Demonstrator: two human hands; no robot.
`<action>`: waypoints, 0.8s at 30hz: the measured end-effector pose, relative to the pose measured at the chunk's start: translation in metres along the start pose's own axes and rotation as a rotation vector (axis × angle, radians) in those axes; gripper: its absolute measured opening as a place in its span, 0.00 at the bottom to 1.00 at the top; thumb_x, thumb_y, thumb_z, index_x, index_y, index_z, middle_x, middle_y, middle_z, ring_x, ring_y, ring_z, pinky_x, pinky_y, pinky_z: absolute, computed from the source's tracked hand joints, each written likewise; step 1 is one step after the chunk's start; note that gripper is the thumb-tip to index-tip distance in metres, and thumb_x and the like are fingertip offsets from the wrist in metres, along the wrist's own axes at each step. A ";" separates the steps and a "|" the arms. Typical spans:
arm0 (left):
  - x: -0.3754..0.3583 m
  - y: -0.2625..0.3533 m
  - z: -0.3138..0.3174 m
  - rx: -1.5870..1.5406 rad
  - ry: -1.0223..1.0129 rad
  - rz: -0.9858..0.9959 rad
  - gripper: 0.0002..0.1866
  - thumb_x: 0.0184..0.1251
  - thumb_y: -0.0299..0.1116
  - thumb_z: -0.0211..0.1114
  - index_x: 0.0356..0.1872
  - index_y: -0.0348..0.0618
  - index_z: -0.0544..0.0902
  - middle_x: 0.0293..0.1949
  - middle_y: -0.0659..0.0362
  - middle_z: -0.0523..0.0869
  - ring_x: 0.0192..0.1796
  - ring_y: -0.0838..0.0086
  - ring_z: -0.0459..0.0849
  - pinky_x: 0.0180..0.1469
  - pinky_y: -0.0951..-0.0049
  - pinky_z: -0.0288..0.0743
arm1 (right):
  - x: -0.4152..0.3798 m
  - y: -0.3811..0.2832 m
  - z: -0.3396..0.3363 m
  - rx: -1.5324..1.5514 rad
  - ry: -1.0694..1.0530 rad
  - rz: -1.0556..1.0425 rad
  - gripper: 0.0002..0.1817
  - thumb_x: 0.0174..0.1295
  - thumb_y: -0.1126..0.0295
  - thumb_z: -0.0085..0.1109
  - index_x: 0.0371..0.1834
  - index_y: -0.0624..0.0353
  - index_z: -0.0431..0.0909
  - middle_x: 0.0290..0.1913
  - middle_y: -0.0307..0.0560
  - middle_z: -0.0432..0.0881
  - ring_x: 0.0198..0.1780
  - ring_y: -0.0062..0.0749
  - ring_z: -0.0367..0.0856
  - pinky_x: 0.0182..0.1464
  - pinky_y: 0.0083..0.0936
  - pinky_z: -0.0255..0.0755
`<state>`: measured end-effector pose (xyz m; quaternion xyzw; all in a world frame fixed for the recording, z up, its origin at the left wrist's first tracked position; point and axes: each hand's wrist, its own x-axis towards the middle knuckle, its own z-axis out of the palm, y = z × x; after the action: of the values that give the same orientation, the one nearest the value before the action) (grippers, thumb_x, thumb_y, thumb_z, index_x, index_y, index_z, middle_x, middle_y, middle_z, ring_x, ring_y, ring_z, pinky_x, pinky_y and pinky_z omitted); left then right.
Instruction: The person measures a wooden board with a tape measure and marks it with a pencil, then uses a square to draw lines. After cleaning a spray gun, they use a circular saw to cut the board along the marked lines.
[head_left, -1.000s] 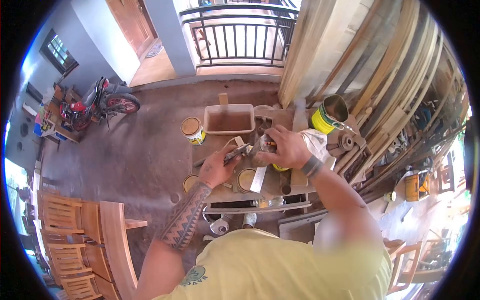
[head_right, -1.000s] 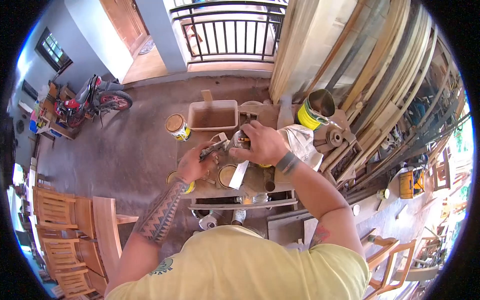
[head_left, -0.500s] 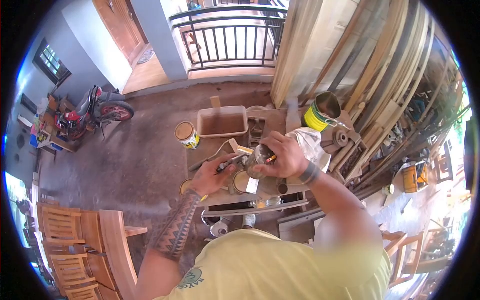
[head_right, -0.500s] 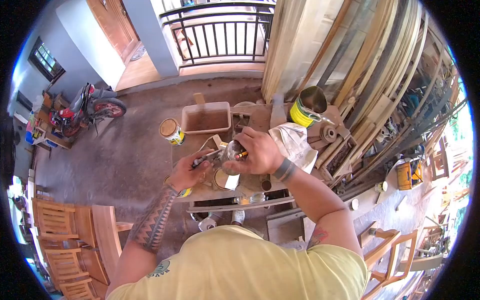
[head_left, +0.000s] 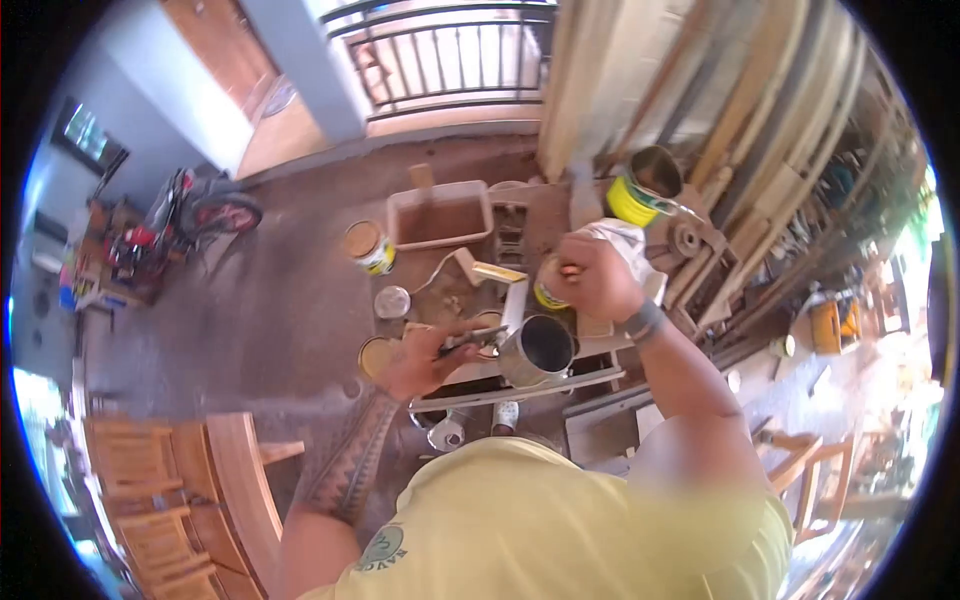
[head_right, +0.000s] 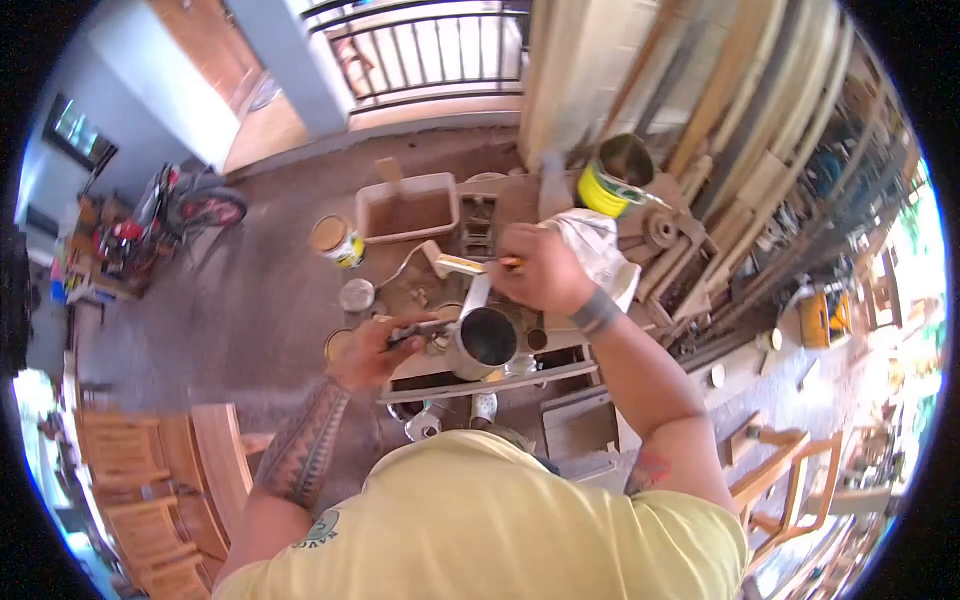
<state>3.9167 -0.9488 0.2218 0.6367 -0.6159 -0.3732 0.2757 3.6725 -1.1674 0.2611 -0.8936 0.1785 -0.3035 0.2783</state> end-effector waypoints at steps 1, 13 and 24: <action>0.002 0.003 -0.012 0.044 -0.056 -0.023 0.23 0.80 0.35 0.70 0.72 0.45 0.82 0.38 0.61 0.90 0.38 0.76 0.84 0.48 0.70 0.80 | -0.006 0.005 -0.001 -0.018 0.022 0.105 0.12 0.60 0.70 0.71 0.28 0.61 0.75 0.26 0.50 0.73 0.27 0.40 0.71 0.32 0.36 0.67; 0.021 -0.043 -0.011 -0.291 0.280 0.416 0.29 0.73 0.27 0.70 0.74 0.33 0.79 0.44 0.57 0.93 0.39 0.79 0.88 0.45 0.74 0.82 | -0.099 0.038 0.017 0.391 0.011 0.725 0.12 0.70 0.67 0.74 0.35 0.63 0.82 0.26 0.34 0.79 0.32 0.16 0.72 0.34 0.24 0.71; 0.068 -0.020 -0.026 -0.175 0.303 0.604 0.30 0.74 0.33 0.73 0.73 0.33 0.79 0.47 0.54 0.92 0.40 0.73 0.86 0.46 0.71 0.80 | -0.127 0.034 0.010 0.409 -0.010 0.686 0.14 0.72 0.65 0.73 0.34 0.62 0.81 0.27 0.38 0.84 0.32 0.18 0.76 0.36 0.27 0.74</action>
<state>3.9469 -1.0168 0.2111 0.4476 -0.6942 -0.2274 0.5157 3.5778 -1.1282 0.1773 -0.7098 0.4012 -0.2179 0.5364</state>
